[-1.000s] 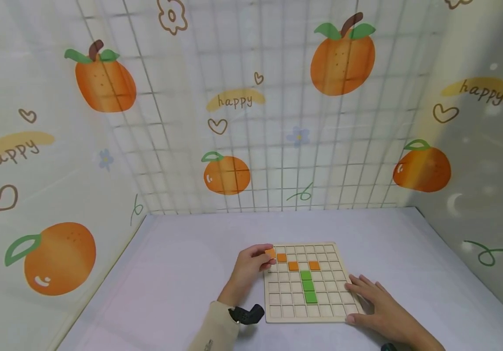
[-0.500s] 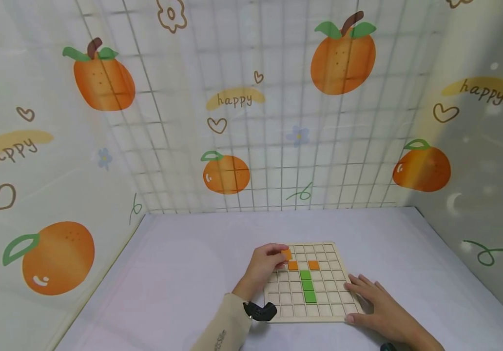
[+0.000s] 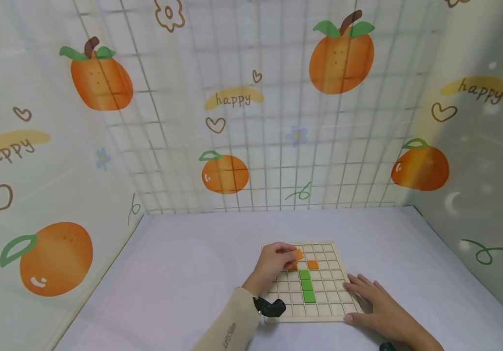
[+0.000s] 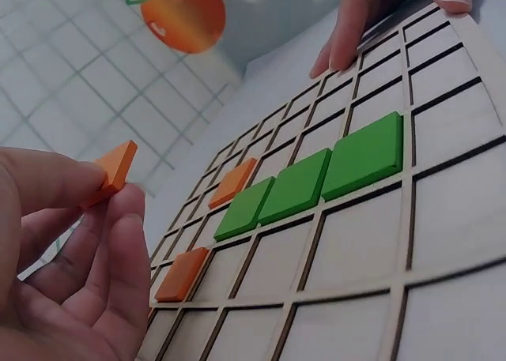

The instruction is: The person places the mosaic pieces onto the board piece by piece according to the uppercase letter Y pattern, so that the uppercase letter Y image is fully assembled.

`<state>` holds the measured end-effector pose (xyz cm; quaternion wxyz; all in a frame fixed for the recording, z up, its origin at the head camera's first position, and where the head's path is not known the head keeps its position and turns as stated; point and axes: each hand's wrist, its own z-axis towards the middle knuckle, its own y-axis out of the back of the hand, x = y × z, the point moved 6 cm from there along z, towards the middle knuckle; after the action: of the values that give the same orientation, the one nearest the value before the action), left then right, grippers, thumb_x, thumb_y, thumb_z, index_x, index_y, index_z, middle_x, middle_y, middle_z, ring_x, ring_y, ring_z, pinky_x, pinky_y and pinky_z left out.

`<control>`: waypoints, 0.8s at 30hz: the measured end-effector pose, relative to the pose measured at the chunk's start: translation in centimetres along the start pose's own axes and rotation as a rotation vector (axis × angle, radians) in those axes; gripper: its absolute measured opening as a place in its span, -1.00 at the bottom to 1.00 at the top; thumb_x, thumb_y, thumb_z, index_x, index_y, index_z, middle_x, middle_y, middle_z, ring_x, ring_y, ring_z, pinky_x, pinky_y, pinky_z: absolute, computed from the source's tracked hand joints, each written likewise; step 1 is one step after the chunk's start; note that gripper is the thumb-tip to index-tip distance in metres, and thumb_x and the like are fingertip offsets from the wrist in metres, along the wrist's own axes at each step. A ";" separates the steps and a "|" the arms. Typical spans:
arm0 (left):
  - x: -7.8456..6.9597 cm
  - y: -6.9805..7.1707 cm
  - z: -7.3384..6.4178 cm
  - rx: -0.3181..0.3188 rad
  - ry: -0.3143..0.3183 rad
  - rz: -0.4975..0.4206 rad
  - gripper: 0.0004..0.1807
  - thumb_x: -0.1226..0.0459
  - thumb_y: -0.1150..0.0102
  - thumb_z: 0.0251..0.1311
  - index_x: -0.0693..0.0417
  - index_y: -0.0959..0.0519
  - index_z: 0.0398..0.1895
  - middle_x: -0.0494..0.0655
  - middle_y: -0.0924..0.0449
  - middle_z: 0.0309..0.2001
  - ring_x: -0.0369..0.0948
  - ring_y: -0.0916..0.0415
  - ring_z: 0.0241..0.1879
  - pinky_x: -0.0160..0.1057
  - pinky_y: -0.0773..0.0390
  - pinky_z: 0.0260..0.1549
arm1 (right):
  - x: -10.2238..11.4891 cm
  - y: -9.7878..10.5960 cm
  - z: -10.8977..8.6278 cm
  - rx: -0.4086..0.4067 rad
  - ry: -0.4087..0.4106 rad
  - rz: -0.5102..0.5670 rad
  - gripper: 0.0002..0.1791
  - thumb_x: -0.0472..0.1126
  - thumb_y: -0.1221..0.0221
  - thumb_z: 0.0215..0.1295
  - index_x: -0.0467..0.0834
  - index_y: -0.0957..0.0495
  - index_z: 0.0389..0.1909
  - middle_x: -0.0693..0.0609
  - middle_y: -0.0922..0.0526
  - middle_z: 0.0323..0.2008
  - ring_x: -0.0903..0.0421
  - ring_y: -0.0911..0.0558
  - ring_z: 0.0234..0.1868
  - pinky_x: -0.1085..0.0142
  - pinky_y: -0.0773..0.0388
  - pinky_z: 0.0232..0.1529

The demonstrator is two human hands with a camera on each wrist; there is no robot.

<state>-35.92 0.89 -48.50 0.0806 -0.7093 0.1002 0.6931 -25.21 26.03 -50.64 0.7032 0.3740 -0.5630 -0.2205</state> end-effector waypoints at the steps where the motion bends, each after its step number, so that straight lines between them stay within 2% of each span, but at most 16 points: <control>1: 0.0 -0.1 0.1 0.001 0.004 -0.004 -0.82 0.33 -0.29 0.28 0.15 -0.67 -0.07 -0.02 -0.65 -0.21 -0.15 -0.68 -0.23 -0.19 -0.67 -0.18 | 0.0 0.0 0.0 -0.001 -0.006 -0.005 -0.04 0.30 -0.43 -0.02 -0.18 -0.47 0.33 -0.20 -0.29 0.45 -0.33 -0.03 0.50 -0.28 0.17 0.41; 10: 0.0 -1.8 0.9 0.024 0.013 -0.013 -0.80 0.39 -0.26 0.28 0.18 -0.66 -0.05 0.02 -0.64 -0.27 -0.13 -0.69 -0.29 -0.16 -0.68 -0.22 | -0.1 -0.1 0.2 0.022 -0.044 -0.013 -0.01 0.33 -0.42 -0.05 -0.18 -0.47 0.34 -0.19 -0.27 0.46 -0.31 0.00 0.52 -0.30 0.18 0.40; 16: 0.4 -3.0 1.5 0.051 0.029 -0.042 -0.81 0.42 -0.26 0.27 0.19 -0.66 -0.07 0.03 -0.63 -0.25 -0.05 -0.71 -0.23 -0.19 -0.68 -0.24 | 0.0 0.0 0.1 0.035 -0.032 -0.003 -0.05 0.26 -0.44 -0.02 -0.19 -0.46 0.34 -0.22 -0.28 0.45 -0.35 -0.01 0.50 -0.34 0.17 0.38; 19: 0.4 -3.5 1.8 0.076 0.024 -0.025 -0.79 0.43 -0.24 0.28 0.20 -0.65 -0.04 0.03 -0.62 -0.22 -0.04 -0.71 -0.22 -0.19 -0.68 -0.24 | -0.1 -0.1 0.1 0.030 -0.035 0.009 -0.05 0.27 -0.44 -0.02 -0.17 -0.46 0.34 -0.20 -0.28 0.46 -0.33 -0.01 0.51 -0.29 0.20 0.41; 24: 0.2 -3.9 2.1 0.082 0.026 0.005 -0.79 0.44 -0.24 0.28 0.18 -0.66 -0.04 0.02 -0.60 -0.21 -0.07 -0.70 -0.24 -0.16 -0.68 -0.21 | -0.1 0.0 0.0 -0.002 0.009 0.014 -0.08 0.27 -0.42 0.02 -0.17 -0.47 0.33 -0.20 -0.30 0.45 -0.34 -0.04 0.50 -0.25 0.21 0.42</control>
<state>-36.99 5.19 -48.86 0.1064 -0.7142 0.1312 0.6792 -25.27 26.14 -50.72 0.7079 0.3702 -0.5620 -0.2144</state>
